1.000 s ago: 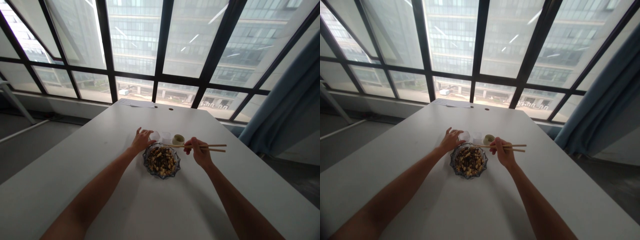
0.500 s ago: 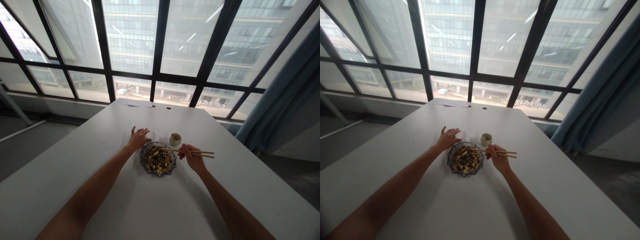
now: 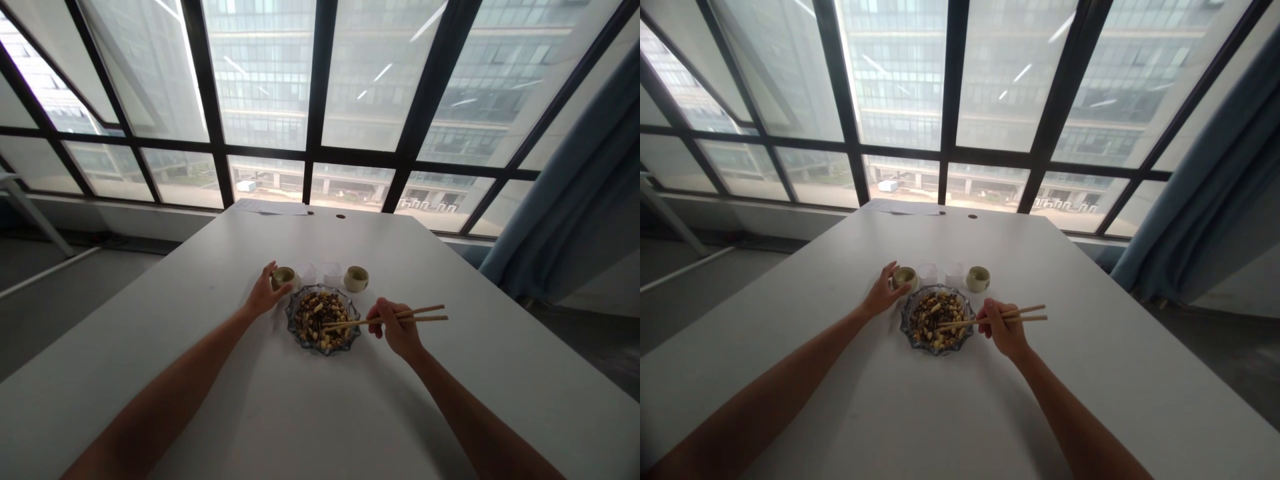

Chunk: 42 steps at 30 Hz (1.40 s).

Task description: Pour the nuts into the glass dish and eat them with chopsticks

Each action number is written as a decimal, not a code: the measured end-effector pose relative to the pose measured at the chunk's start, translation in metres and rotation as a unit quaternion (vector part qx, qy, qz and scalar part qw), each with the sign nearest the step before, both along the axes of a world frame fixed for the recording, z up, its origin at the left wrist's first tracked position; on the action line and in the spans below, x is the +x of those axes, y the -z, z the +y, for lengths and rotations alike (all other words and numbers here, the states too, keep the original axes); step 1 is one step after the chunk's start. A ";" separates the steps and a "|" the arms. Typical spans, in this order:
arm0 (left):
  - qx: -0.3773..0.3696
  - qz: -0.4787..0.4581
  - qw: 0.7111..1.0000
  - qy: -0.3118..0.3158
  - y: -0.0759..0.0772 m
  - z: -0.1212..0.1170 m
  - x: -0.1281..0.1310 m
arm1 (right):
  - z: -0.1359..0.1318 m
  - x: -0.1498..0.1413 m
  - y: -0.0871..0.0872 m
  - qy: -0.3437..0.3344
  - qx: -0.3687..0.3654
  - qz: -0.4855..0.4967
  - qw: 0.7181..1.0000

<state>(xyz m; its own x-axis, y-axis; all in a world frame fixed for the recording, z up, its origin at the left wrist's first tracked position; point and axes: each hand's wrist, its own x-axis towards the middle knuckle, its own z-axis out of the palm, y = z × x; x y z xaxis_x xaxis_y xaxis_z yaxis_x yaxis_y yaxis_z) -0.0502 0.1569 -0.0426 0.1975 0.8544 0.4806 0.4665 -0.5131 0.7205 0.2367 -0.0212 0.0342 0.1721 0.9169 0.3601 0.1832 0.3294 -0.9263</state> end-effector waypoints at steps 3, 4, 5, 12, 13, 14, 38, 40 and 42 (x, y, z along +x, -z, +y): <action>-0.030 -0.007 0.999 0.016 0.003 0.000 -0.001 | 0.000 -0.006 0.002 -0.044 -0.037 -0.013 0.998; -0.035 -0.006 0.999 0.013 0.002 0.000 -0.001 | 0.000 -0.008 0.003 -0.050 -0.040 -0.021 0.998; -0.039 -0.004 0.999 0.009 0.000 -0.001 -0.002 | 0.000 -0.009 0.005 -0.053 -0.038 -0.034 0.997; -0.049 0.005 0.999 0.001 -0.009 -0.006 -0.003 | 0.002 -0.007 0.005 -0.001 0.028 -0.133 0.991; -0.052 0.004 0.999 0.002 -0.009 -0.007 -0.003 | 0.002 -0.005 0.002 0.013 0.034 -0.124 0.992; -0.055 0.003 0.998 0.003 -0.010 -0.007 -0.003 | 0.002 -0.002 -0.001 0.026 0.037 -0.109 0.993; -0.081 -0.034 0.996 0.030 -0.009 -0.009 -0.003 | 0.001 0.000 0.001 0.090 0.096 -0.168 0.977; -0.087 -0.034 0.995 0.030 -0.009 -0.009 -0.003 | 0.001 -0.003 0.003 0.078 0.091 -0.193 0.974; -0.086 -0.034 0.995 0.028 -0.009 -0.009 -0.003 | -0.001 -0.011 0.005 0.057 0.094 -0.217 0.970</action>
<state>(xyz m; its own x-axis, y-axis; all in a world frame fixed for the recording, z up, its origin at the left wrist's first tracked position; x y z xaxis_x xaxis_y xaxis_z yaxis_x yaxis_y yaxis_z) -0.0530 0.1475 -0.0331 0.2197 0.9138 0.3416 0.3869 -0.4031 0.8294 0.2260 -0.0218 0.0297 0.0627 0.8120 0.5802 0.5880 0.4397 -0.6789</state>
